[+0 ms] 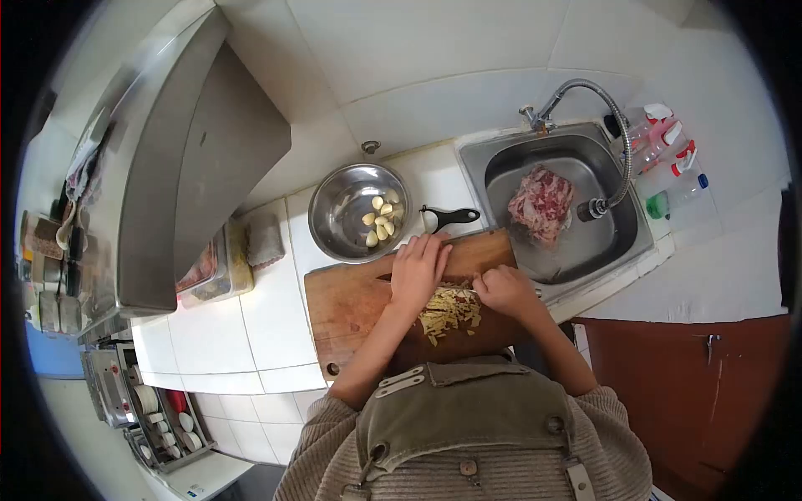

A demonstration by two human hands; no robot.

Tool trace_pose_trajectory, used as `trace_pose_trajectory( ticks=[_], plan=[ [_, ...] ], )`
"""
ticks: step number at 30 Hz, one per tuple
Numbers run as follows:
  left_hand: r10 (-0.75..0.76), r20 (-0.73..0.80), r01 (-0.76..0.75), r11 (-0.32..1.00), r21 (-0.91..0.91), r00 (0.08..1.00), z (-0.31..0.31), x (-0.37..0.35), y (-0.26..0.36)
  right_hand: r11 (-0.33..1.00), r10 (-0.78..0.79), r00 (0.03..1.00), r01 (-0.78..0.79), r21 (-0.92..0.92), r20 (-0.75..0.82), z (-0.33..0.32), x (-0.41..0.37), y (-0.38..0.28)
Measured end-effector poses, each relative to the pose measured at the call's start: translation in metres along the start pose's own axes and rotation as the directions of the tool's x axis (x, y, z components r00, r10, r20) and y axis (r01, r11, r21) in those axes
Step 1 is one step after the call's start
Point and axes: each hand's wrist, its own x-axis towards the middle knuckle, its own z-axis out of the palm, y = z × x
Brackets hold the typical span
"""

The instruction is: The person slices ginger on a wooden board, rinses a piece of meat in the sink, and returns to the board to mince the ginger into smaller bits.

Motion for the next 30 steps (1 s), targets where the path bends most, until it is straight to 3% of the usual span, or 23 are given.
trace_pose_trajectory(
  ticks=[7, 11, 12, 14, 16, 18, 21, 22, 30],
  plan=[
    [-0.051, -0.028, 0.051, 0.998, 0.033, 0.998, -0.006, -0.007, -0.001, 0.997, -0.074, 0.996, 0.075, 0.017, -0.056, 0.011, -0.013, -0.002],
    [-0.006, 0.003, 0.006, 1.0, -0.009, 1.0, -0.018, -0.01, 0.007, 0.991, -0.132, 0.983, 0.13, -0.024, -0.129, 0.001, -0.022, -0.009],
    [-0.037, -0.013, 0.037, 0.999, -0.001, 0.999, -0.012, -0.016, 0.003, 0.996, -0.087, 0.995, 0.087, -0.012, -0.046, -0.002, -0.022, -0.012],
    [-0.134, 0.014, 0.134, 0.991, 0.011, 0.991, -0.011, -0.022, 0.002, 0.997, -0.077, 0.997, 0.077, 0.025, -0.026, 0.011, -0.024, -0.009],
    [-0.086, 0.007, 0.086, 0.996, 0.014, 0.996, -0.021, -0.022, 0.013, 0.996, -0.076, 0.997, 0.077, 0.048, -0.024, 0.014, -0.025, -0.005],
    [-0.05, -0.022, 0.05, 0.999, -0.02, 0.999, -0.027, -0.023, 0.02, 0.983, -0.181, 0.979, 0.178, -0.041, -0.097, 0.006, -0.033, -0.008],
    [-0.156, 0.05, 0.157, 0.988, -0.014, 0.987, -0.018, -0.03, 0.017, 0.997, -0.076, 0.997, 0.077, 0.019, -0.022, 0.009, -0.034, -0.012],
    [-0.045, 0.011, 0.045, 0.999, 0.014, 0.999, -0.018, -0.029, 0.017, 0.997, -0.076, 0.997, 0.076, 0.019, -0.026, 0.007, -0.035, -0.013],
    [-0.07, 0.046, 0.069, 0.997, 0.028, 0.996, -0.026, -0.042, 0.021, 0.997, -0.075, 0.996, 0.075, 0.005, 0.052, 0.001, -0.042, -0.024]
  ],
)
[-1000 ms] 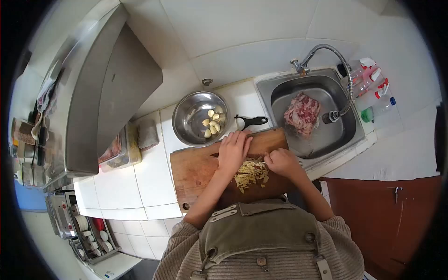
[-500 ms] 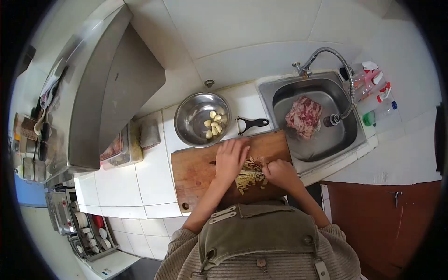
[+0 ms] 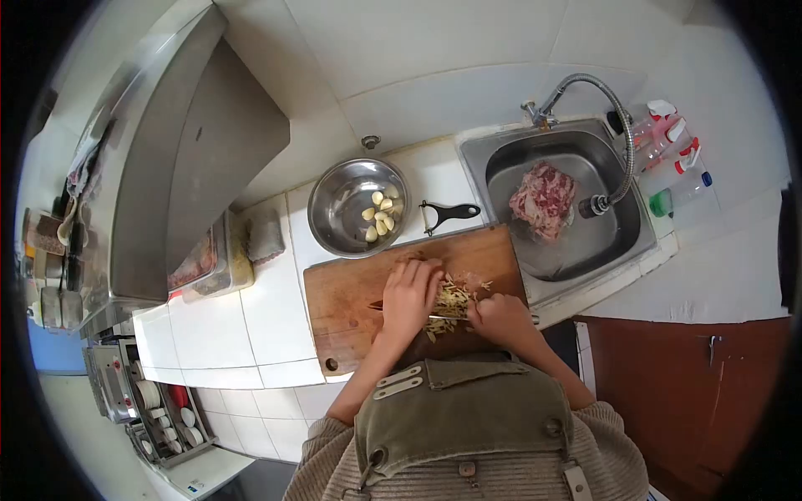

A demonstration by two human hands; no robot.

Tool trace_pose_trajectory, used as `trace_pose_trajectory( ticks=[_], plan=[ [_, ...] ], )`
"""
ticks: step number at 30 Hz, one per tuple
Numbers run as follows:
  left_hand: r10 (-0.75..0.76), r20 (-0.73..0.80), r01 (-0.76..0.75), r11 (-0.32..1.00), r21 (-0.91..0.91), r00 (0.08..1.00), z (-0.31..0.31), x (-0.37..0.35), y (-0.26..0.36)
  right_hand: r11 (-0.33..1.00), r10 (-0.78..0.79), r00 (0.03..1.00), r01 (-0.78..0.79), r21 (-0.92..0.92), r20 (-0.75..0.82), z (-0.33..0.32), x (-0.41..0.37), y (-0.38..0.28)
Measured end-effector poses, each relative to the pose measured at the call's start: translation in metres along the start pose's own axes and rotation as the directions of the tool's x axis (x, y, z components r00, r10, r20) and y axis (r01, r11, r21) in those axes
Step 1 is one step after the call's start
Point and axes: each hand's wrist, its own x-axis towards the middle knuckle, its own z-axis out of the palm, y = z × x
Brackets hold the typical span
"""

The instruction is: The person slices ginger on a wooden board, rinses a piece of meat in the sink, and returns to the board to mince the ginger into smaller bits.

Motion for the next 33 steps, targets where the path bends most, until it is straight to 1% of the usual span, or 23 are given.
trace_pose_trajectory(
  ticks=[2, 3, 5, 7, 8, 10, 12, 13, 15, 16, 18, 20, 22, 24, 25, 27, 28, 30, 31, 33],
  plan=[
    [0.007, 0.003, -0.007, 1.0, -0.005, 1.0, -0.007, 0.0, 0.001, 1.0, -0.013, 1.0, 0.013, 0.02, 0.002, -0.004, -0.002, -0.005],
    [-0.006, -0.021, 0.006, 1.0, -0.013, 1.0, -0.011, -0.002, 0.002, 0.999, -0.022, 1.0, 0.022, 0.035, 0.0, -0.007, -0.002, -0.007],
    [-0.021, -0.043, 0.02, 0.999, -0.025, 0.999, -0.01, -0.004, 0.0, 0.999, -0.023, 1.0, 0.024, 0.027, -0.02, 0.004, 0.0, -0.006],
    [-0.053, -0.027, 0.052, 0.998, -0.025, 0.998, -0.004, -0.008, -0.007, 0.999, -0.031, 0.999, 0.032, 0.024, -0.036, 0.009, -0.004, -0.006],
    [-0.051, -0.03, 0.051, 0.998, -0.022, 0.998, -0.01, -0.008, -0.004, 0.999, -0.047, 0.999, 0.047, 0.014, -0.017, 0.005, -0.005, -0.009],
    [-0.004, 0.016, 0.004, 1.0, -0.003, 1.0, -0.028, -0.008, 0.009, 0.998, -0.057, 0.998, 0.057, 0.002, -0.001, -0.006, -0.006, -0.013],
    [-0.015, 0.039, 0.014, 1.0, 0.016, 0.999, -0.034, -0.016, 0.014, 0.999, -0.028, 0.99, 0.026, 0.02, 0.137, -0.018, -0.014, -0.02],
    [-0.022, 0.054, 0.02, 0.999, 0.042, 0.998, -0.036, -0.02, 0.015, 1.0, -0.023, 0.99, 0.021, 0.021, 0.138, -0.021, -0.016, -0.021],
    [-0.029, 0.052, 0.029, 0.999, 0.014, 0.998, -0.032, -0.033, 0.017, 0.999, 0.028, 0.944, -0.036, 0.019, 0.33, -0.025, -0.018, -0.023],
    [-0.041, 0.047, 0.041, 0.999, -0.012, 0.998, -0.028, -0.04, 0.017, 0.999, 0.031, 0.944, -0.039, 0.017, 0.33, -0.023, -0.02, -0.022],
    [-0.064, 0.042, 0.064, 0.998, -0.005, 0.997, -0.008, -0.054, 0.008, 0.998, 0.054, 0.917, -0.067, 0.021, 0.396, -0.015, -0.023, -0.017],
    [-0.086, 0.031, 0.086, 0.996, 0.008, 0.996, 0.0, -0.057, 0.005, 0.998, 0.046, 0.918, -0.059, 0.022, 0.393, -0.007, -0.022, -0.01],
    [0.027, 0.025, -0.027, 1.0, -0.001, 0.999, 0.0, -0.045, 0.005, 0.998, 0.038, 0.92, -0.051, 0.023, 0.391, -0.002, -0.019, -0.002],
    [0.02, 0.005, -0.02, 1.0, 0.001, 1.0, 0.005, -0.029, 0.005, 1.0, 0.023, 0.959, -0.025, 0.004, 0.281, -0.003, -0.01, 0.008],
    [0.019, -0.014, -0.019, 1.0, 0.002, 1.0, 0.007, -0.02, 0.005, 1.0, 0.025, 0.959, -0.027, 0.003, 0.283, -0.003, -0.006, 0.012],
    [0.015, -0.026, -0.016, 1.0, -0.016, 1.0, 0.009, -0.001, 0.006, 0.999, -0.021, 0.997, 0.023, -0.027, 0.072, -0.004, 0.0, 0.018],
    [0.027, -0.047, -0.029, 0.999, -0.033, 0.999, 0.009, 0.007, 0.006, 0.999, -0.019, 0.997, 0.022, -0.03, 0.073, -0.006, 0.002, 0.019],
    [0.036, -0.065, -0.039, 0.998, -0.05, 0.997, 0.002, 0.016, 0.01, 0.992, -0.118, 0.985, 0.11, -0.066, -0.125, -0.009, 0.006, 0.023],
    [0.038, -0.066, -0.041, 0.998, -0.051, 0.997, -0.002, 0.02, 0.012, 0.992, -0.118, 0.985, 0.11, -0.067, -0.127, -0.008, 0.007, 0.024],
    [0.041, -0.086, -0.047, 0.997, -0.068, 0.995, -0.006, 0.025, 0.012, 0.986, -0.159, 0.968, 0.144, -0.089, -0.192, -0.002, 0.009, 0.026]
  ],
)
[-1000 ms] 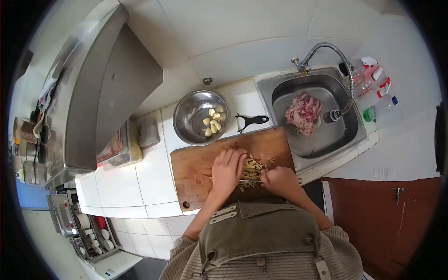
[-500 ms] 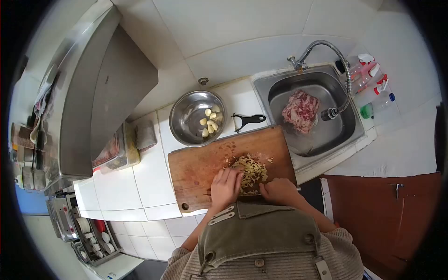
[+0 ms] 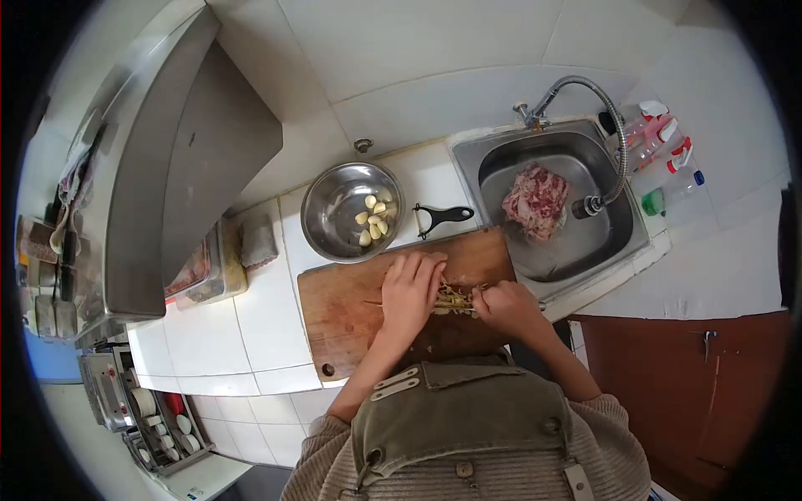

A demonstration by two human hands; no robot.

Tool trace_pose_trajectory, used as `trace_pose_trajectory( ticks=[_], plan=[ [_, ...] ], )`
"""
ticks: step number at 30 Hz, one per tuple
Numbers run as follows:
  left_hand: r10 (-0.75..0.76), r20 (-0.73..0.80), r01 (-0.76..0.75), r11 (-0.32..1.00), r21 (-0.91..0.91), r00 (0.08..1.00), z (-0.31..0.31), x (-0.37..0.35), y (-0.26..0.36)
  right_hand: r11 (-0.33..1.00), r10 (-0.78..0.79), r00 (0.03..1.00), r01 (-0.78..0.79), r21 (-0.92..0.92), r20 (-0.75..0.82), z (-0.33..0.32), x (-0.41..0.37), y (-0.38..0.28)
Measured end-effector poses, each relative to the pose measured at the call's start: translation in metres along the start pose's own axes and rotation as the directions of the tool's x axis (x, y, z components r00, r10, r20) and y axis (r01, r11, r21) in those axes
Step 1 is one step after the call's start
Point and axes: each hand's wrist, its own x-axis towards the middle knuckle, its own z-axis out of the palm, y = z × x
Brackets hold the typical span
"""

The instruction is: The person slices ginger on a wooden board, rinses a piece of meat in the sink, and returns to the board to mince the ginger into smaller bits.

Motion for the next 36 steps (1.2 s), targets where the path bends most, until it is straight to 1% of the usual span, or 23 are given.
trace_pose_trajectory(
  ticks=[1, 3, 4, 6, 7, 9, 10, 12, 13, 15, 16, 17, 18, 20, 22, 24, 25, 27, 28, 30, 32, 34, 36],
  plan=[
    [-0.003, 0.002, 0.003, 1.0, 0.003, 1.0, 0.005, -0.002, -0.006, 1.0, -0.001, 1.0, 0.001, 0.003, 0.002, 0.004, 0.002, 0.0],
    [-0.012, 0.035, 0.01, 0.998, 0.056, 0.999, 0.014, -0.003, -0.015, 0.998, 0.058, 0.995, -0.061, 0.029, 0.083, 0.011, 0.007, 0.0],
    [-0.009, 0.03, 0.007, 0.998, 0.057, 1.0, 0.015, -0.005, -0.017, 0.998, 0.056, 0.995, -0.058, 0.027, 0.078, 0.009, 0.009, -0.001],
    [-0.013, 0.016, 0.013, 1.0, 0.003, 1.0, 0.003, -0.002, -0.007, 1.0, 0.021, 1.0, -0.022, -0.012, -0.022, -0.001, 0.007, -0.007],
    [-0.018, 0.022, 0.018, 1.0, 0.0, 1.0, 0.009, -0.006, -0.011, 1.0, 0.026, 1.0, -0.027, -0.01, -0.014, 0.007, 0.006, -0.003],
    [-0.099, 0.087, 0.094, 0.994, 0.06, 0.991, 0.019, -0.008, -0.021, 0.998, 0.052, 0.992, -0.056, 0.035, 0.115, 0.023, 0.009, 0.003],
    [-0.093, 0.083, 0.088, 0.994, 0.061, 0.992, 0.021, -0.009, -0.023, 0.998, 0.051, 0.993, -0.055, 0.032, 0.108, 0.022, 0.007, 0.006],
    [0.019, 0.009, -0.019, 1.0, 0.017, 1.0, 0.009, 0.002, -0.015, 0.996, 0.083, 0.989, -0.087, 0.027, 0.123, 0.0, 0.014, -0.002],
    [-0.011, -0.007, 0.011, 1.0, -0.025, 1.0, 0.006, 0.003, -0.015, 0.996, 0.081, 0.989, -0.085, 0.027, 0.126, 0.007, 0.015, 0.002],
    [-0.064, 0.053, 0.064, 0.998, 0.006, 0.997, 0.018, -0.004, -0.023, 0.999, 0.043, 0.999, -0.043, 0.021, 0.012, 0.026, 0.009, 0.006],
    [-0.094, 0.089, 0.091, 0.995, 0.041, 0.992, 0.022, -0.003, -0.027, 0.999, 0.046, 0.999, -0.046, 0.023, 0.008, 0.026, 0.008, 0.006],
    [-0.045, 0.042, 0.043, 0.998, 0.042, 0.998, 0.02, 0.001, -0.026, 0.998, 0.043, 0.999, -0.044, 0.052, 0.032, 0.021, 0.013, 0.006],
    [-0.037, 0.039, 0.035, 0.999, 0.042, 0.999, 0.017, 0.003, -0.025, 0.996, 0.04, 0.998, -0.045, 0.081, 0.058, 0.016, 0.017, 0.006],
    [-0.084, 0.008, 0.084, 0.996, 0.0, 0.996, 0.012, 0.002, -0.024, 0.995, 0.068, 0.995, -0.073, 0.061, 0.078, 0.004, 0.025, 0.001],
    [-0.098, 0.023, 0.098, 0.994, 0.038, 0.995, 0.017, -0.002, -0.024, 0.993, 0.1, 0.988, -0.107, 0.052, 0.117, 0.007, 0.018, -0.002],
    [-0.035, 0.054, 0.035, 0.999, -0.004, 0.998, 0.015, 0.009, -0.02, 0.987, 0.092, 0.988, -0.107, 0.121, 0.123, 0.009, 0.024, 0.004],
    [-0.031, 0.068, 0.03, 1.0, 0.009, 0.997, 0.011, 0.011, -0.017, 0.987, 0.089, 0.989, -0.104, 0.121, 0.12, 0.006, 0.023, 0.006],
    [-0.03, 0.042, 0.029, 1.0, 0.009, 0.999, 0.013, 0.014, -0.018, 0.965, 0.214, 0.931, -0.249, 0.084, 0.295, -0.026, 0.03, -0.008],
    [-0.03, 0.02, 0.029, 1.0, 0.009, 0.999, 0.014, 0.014, -0.018, 0.963, 0.216, 0.927, -0.254, 0.087, 0.306, -0.017, 0.027, -0.004],
    [-0.016, 0.042, 0.014, 0.999, 0.04, 0.999, 0.023, 0.011, -0.023, 0.962, 0.229, 0.931, -0.262, 0.082, 0.285, 0.001, 0.03, 0.003],
    [-0.032, 0.097, 0.031, 0.999, 0.02, 0.995, 0.022, 0.014, -0.024, 0.966, 0.192, 0.947, -0.229, 0.118, 0.258, -0.007, 0.029, 0.004],
    [-0.02, 0.077, 0.019, 1.0, 0.016, 0.997, 0.02, 0.017, -0.023, 0.955, 0.236, 0.905, -0.282, 0.085, 0.353, -0.017, 0.035, 0.001],
    [-0.03, 0.026, 0.03, 1.0, 0.009, 0.999, 0.024, 0.018, -0.026, 0.948, 0.263, 0.896, -0.309, 0.076, 0.357, -0.007, 0.039, 0.004]
  ],
)
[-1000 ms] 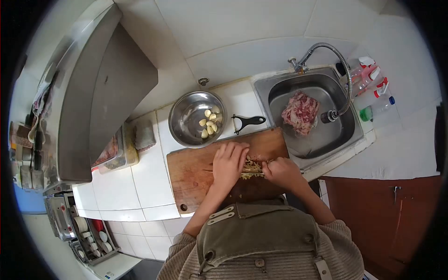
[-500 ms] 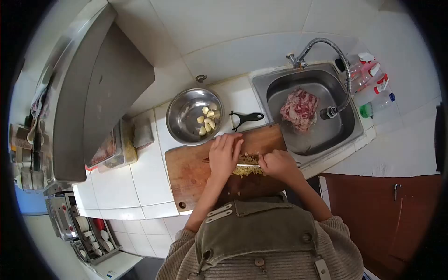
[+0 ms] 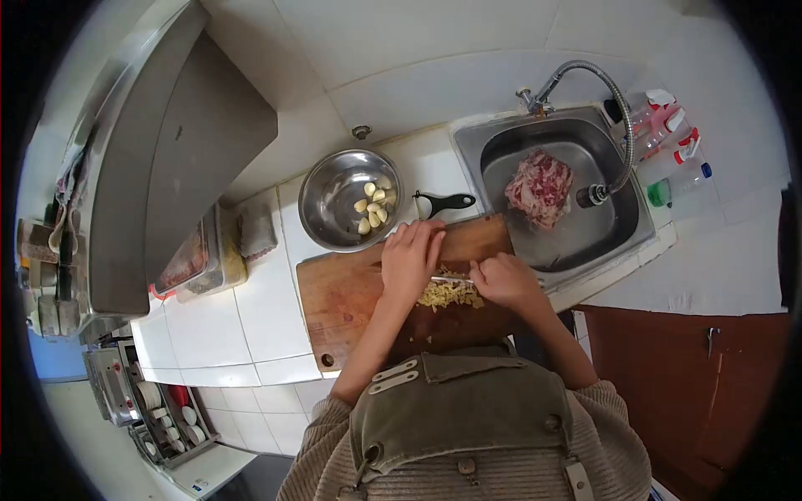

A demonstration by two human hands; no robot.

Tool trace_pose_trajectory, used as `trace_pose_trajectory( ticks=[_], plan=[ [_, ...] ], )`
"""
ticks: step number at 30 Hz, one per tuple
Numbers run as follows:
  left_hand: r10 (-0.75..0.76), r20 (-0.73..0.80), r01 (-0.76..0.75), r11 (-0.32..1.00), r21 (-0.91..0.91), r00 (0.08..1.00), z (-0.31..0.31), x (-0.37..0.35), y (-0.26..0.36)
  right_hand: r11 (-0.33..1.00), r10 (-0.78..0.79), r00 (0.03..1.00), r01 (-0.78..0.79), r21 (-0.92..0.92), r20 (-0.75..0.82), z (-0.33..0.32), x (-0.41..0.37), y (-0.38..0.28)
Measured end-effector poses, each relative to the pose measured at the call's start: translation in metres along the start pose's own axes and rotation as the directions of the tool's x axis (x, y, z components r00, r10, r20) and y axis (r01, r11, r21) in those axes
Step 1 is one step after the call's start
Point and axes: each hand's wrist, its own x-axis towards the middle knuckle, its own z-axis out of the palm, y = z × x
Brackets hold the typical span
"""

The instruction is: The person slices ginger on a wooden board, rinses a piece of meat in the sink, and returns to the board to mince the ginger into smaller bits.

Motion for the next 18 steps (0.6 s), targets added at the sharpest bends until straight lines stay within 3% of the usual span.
trace_pose_trajectory(
  ticks=[1, 4, 7, 13, 15, 18],
  plan=[
    [-0.043, 0.038, 0.042, 0.999, 0.004, 0.998, 0.015, -0.008, -0.012, 1.0, 0.027, 1.0, -0.027, -0.003, -0.006, 0.005, 0.002, 0.001],
    [0.039, 0.051, -0.041, 0.998, 0.046, 0.998, 0.002, 0.005, 0.004, 0.999, -0.043, 0.998, 0.043, 0.019, -0.048, 0.01, 0.002, 0.011],
    [0.037, 0.025, -0.037, 0.999, 0.034, 0.999, 0.002, 0.007, 0.006, 0.998, -0.052, 0.99, 0.054, 0.011, -0.129, -0.011, -0.011, -0.002],
    [0.046, 0.091, -0.05, 0.998, 0.039, 0.995, 0.002, 0.006, 0.008, 0.997, -0.074, 0.981, 0.072, -0.018, -0.181, 0.015, -0.01, 0.017],
    [0.067, 0.001, -0.067, 0.998, 0.015, 0.998, 0.0, 0.015, 0.011, 0.999, -0.028, 0.988, 0.025, -0.021, -0.154, -0.009, -0.011, 0.007],
    [0.088, 0.009, -0.088, 0.996, -0.006, 0.996, 0.007, 0.025, 0.01, 0.999, 0.004, 0.982, -0.014, -0.05, -0.187, -0.006, 0.001, 0.013]
  ],
)
